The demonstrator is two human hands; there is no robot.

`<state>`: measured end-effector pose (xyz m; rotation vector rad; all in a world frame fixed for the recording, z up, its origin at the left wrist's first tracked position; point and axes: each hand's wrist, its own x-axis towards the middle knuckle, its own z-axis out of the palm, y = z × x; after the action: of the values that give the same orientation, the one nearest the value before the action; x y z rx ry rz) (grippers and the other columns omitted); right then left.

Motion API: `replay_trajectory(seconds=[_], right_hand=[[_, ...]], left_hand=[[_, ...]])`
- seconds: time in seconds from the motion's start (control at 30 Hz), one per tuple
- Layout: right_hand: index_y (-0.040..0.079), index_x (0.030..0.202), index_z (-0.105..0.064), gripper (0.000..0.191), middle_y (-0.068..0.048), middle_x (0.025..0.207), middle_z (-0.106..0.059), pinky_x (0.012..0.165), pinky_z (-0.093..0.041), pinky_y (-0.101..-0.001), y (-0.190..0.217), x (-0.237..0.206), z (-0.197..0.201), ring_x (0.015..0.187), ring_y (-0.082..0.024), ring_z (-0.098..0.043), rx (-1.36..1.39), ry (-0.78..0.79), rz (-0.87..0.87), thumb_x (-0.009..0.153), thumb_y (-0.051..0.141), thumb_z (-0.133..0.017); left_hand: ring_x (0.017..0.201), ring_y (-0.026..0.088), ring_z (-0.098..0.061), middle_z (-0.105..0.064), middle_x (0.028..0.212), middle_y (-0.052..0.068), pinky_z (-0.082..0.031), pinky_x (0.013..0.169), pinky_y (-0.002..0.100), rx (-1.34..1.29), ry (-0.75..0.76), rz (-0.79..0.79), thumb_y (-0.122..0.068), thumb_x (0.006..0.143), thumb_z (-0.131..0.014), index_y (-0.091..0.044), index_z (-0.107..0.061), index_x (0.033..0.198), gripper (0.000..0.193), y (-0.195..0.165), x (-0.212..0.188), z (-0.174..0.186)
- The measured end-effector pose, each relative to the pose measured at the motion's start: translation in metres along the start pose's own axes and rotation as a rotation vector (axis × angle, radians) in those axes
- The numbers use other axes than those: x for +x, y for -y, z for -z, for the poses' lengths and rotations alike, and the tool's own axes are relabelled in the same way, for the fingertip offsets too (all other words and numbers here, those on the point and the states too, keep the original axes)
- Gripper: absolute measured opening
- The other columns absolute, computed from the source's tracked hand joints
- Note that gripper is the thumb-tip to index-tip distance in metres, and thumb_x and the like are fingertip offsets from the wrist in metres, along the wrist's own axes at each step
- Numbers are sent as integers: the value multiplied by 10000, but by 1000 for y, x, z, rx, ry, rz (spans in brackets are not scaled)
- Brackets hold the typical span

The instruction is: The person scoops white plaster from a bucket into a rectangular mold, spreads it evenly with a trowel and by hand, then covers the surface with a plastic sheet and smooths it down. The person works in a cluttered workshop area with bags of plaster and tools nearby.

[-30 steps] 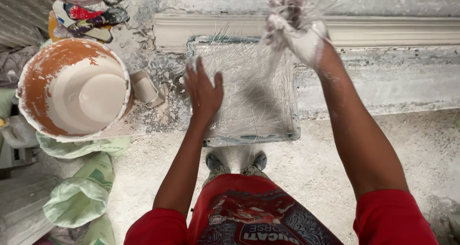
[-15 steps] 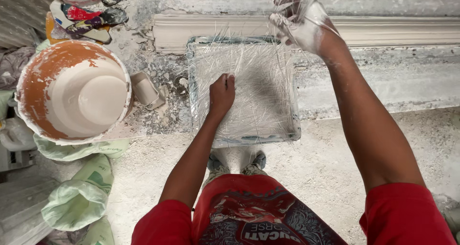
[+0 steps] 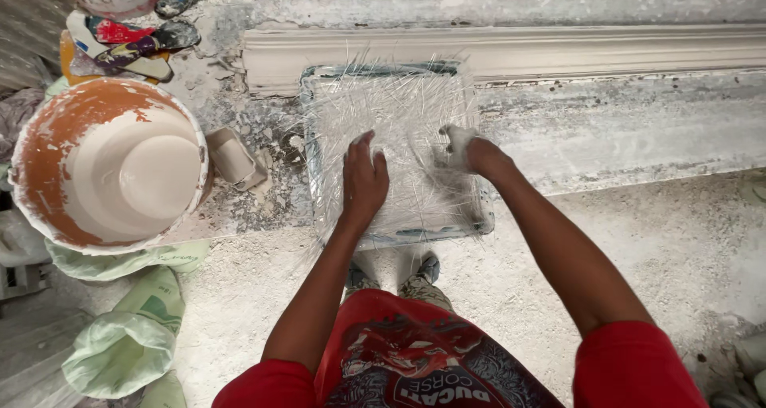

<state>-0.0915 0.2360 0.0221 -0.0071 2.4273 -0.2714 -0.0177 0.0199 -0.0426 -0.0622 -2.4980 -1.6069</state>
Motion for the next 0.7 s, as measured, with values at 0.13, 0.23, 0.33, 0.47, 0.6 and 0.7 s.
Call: replay_trajectory(seconds=[0.13, 0.23, 0.33, 0.47, 0.6, 0.7], right_hand=[[178, 1534, -419, 702, -109, 1359, -646, 1076, -513, -393, 14, -30, 13, 1203, -290, -665, 134, -91, 184, 886, 191, -688], [155, 1527, -436, 647, -148, 1380, -613, 1109, -495, -421, 29, -49, 17, 1254, -324, -620, 38, -219, 283, 939, 202, -701], [102, 1416, -475, 742, -143, 1444, -517, 1137, -420, -467, 38, -57, 20, 1330, -376, -501, -289, -475, 379, 761, 198, -808], [254, 1515, -446, 844, -87, 1470, -433, 1102, -433, -458, 43, -59, 17, 1343, -287, -457, -494, -524, 276, 767, -9, -733], [236, 1564, -409, 784, -102, 1351, -493, 1057, -472, -457, 45, -60, 9, 1285, -271, -503, -470, -512, 271, 867, 136, -752], [183, 1550, -350, 943, -129, 1314, -474, 1035, -448, -488, 49, -60, 5, 1271, -304, -476, -372, -535, 320, 759, 299, -848]], left_hand=[[1447, 479, -401, -426, 1545, 301, -300, 1202, 602, 158, -11, -290, -143, 1011, -508, 4, -402, 1537, 556, -12, -12, -7], [1410, 507, -369, -415, 1511, 327, -290, 1142, 627, 139, 56, -321, -164, 948, -559, 3, -422, 1533, 623, -12, -11, -12], [1460, 435, -383, -437, 1560, 242, -257, 1205, 607, 359, 142, -199, -213, 1048, -566, -251, -644, 1361, 325, -4, -2, -10], [1506, 409, -352, -410, 1602, 203, -293, 1224, 553, 337, 131, 20, -207, 1051, -493, -185, -597, 1409, 374, 7, -2, 6], [1551, 389, -344, -400, 1649, 202, -250, 1272, 579, 113, 37, -124, -226, 1084, -482, -91, -422, 1583, 520, -2, -18, 17], [1530, 406, -302, -357, 1655, 210, -199, 1216, 595, 121, 252, -184, -317, 1050, -588, -81, -362, 1588, 630, -19, -24, 20]])
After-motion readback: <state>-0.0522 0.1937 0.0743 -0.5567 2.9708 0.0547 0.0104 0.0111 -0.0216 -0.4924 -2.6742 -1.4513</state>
